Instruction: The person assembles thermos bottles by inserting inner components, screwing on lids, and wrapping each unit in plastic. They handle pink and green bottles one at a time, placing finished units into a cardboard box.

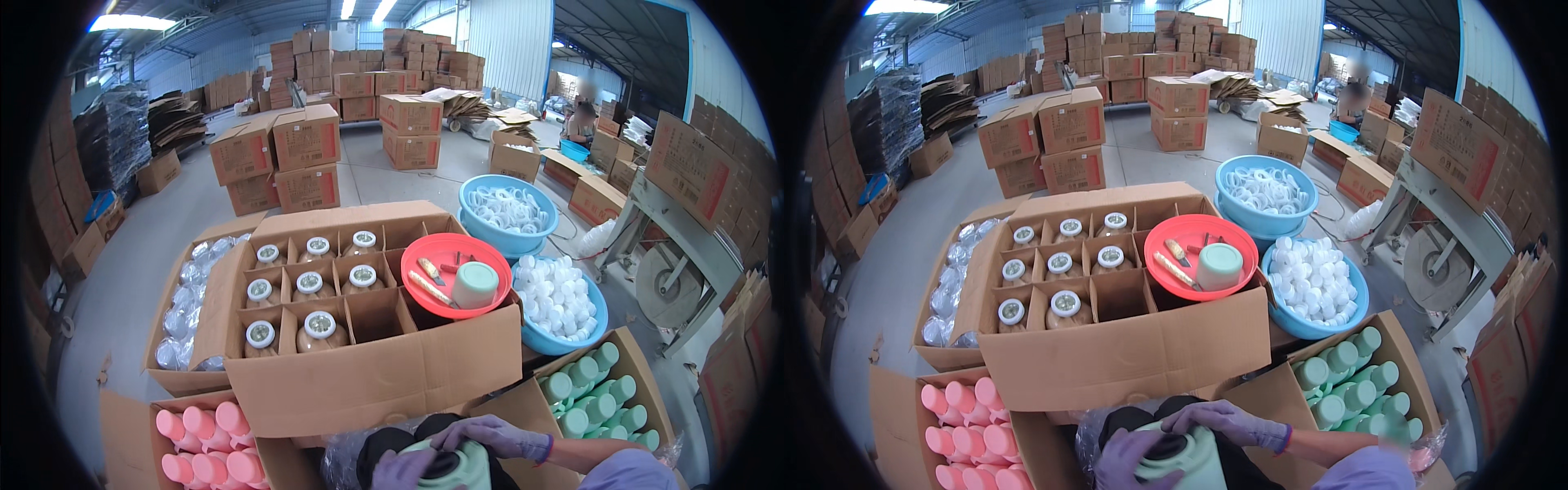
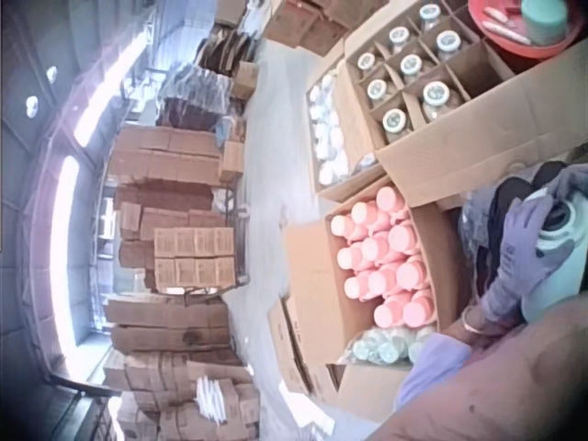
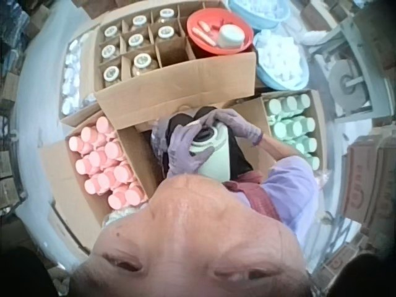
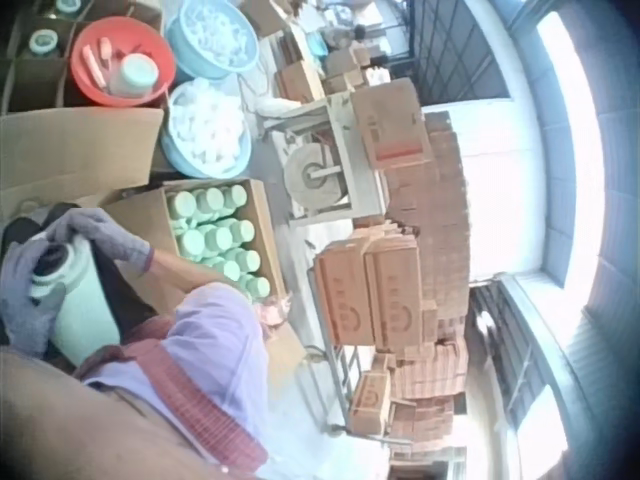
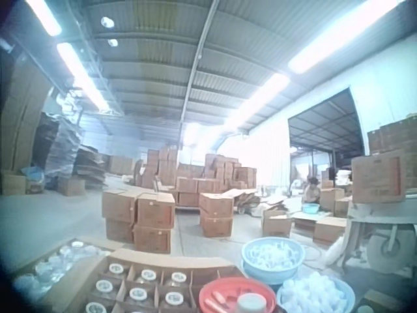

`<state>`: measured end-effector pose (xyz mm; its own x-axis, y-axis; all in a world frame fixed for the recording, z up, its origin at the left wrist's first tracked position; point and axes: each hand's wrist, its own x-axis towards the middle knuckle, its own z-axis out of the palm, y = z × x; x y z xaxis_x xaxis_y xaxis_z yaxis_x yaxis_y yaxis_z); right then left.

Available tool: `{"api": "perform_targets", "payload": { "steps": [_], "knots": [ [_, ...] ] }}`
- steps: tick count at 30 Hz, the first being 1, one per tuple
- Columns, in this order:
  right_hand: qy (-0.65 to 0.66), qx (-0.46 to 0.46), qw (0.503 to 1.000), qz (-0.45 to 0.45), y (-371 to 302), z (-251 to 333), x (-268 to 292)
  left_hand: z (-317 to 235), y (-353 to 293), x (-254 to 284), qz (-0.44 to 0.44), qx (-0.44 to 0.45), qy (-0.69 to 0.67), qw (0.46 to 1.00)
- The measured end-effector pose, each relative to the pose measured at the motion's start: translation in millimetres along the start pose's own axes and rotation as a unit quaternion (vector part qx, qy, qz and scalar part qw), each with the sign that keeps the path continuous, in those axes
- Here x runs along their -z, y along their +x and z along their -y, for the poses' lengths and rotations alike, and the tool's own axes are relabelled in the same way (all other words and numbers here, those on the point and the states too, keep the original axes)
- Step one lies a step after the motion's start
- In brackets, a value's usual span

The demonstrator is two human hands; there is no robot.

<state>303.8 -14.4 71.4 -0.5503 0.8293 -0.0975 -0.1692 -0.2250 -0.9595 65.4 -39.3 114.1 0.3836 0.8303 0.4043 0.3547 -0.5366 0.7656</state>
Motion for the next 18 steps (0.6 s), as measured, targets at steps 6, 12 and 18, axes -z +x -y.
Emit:
{"api": "perform_targets", "payload": {
  "steps": [6, 12, 18],
  "knots": [
    [0.084, 0.051, 0.995, -0.020, 34, -5, -10, -7, -3, 11, -0.038, -0.052, -0.018, 0.998],
    [-0.314, 0.303, 0.894, 0.097, 22, 33, -17, 9, 17, 29, -0.058, 0.107, -0.279, 0.952],
    [-0.228, 0.083, 0.970, -0.023, -10, 15, 12, 55, -31, 21, -0.061, 0.100, -0.382, 0.917]
  ]
}}
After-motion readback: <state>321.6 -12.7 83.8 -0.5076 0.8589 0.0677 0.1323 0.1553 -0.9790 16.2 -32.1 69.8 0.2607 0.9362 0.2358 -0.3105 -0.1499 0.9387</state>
